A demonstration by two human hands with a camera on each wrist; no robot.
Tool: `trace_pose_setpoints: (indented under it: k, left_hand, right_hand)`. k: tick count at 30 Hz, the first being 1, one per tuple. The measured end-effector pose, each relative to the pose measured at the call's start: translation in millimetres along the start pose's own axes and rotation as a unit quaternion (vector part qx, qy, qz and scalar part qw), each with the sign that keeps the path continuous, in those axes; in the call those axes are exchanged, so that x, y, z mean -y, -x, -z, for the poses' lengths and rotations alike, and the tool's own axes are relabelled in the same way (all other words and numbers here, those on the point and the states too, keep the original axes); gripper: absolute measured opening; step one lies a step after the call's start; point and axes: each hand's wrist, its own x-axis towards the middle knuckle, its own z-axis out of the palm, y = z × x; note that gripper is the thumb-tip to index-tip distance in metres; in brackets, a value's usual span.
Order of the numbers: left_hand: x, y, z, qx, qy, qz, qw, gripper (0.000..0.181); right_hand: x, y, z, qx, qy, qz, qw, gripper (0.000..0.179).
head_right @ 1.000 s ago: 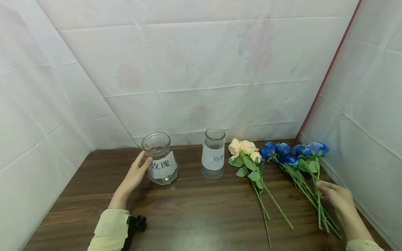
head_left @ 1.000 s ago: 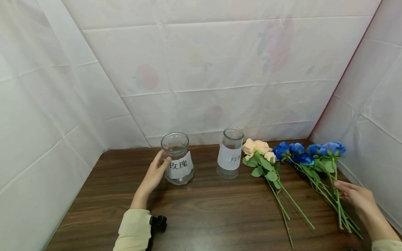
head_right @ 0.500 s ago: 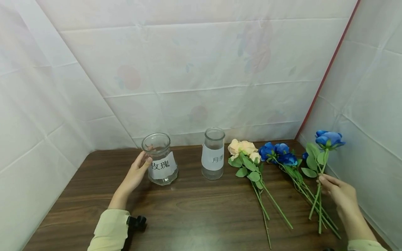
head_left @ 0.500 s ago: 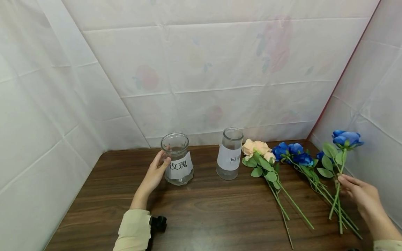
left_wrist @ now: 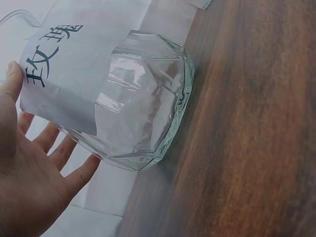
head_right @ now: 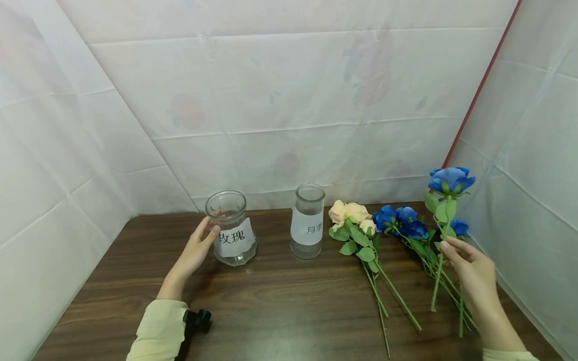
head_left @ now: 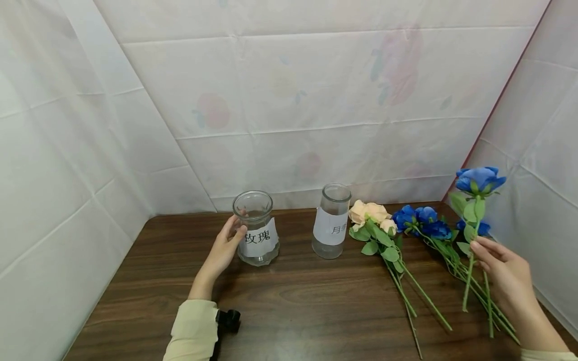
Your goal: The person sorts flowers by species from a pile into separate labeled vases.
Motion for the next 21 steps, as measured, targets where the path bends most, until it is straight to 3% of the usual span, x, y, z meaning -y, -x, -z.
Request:
trace_pose_setpoints:
  k: [6, 12, 17, 21]
  left_hand:
    - [-0.6, 0.3, 0.5, -0.003, -0.003, 0.001, 1.0, 0.053]
    - [-0.3, -0.7, 0.8, -0.002, -0.004, 0.002, 1.0, 0.053]
    - [2.5, -2.3, -0.6, 0.0, 0.008, 0.006, 1.0, 0.054]
    - [0.5, -1.0, -1.4, 0.001, 0.004, 0.006, 1.0, 0.054]
  right_hand:
    - [7.3, 8.8, -36.4, 0.026, -0.09, 0.061, 0.9938, 0.018]
    - [15.7, 20.0, -77.0, 0.057, -0.197, 0.119, 0.9714, 0.022]
    - [26.1, 26.7, -111.1, 0.085, -0.232, 0.153, 0.9569, 0.018]
    - [32.5, 29.3, -139.1, 0.072, -0.242, 0.143, 0.957, 0.014]
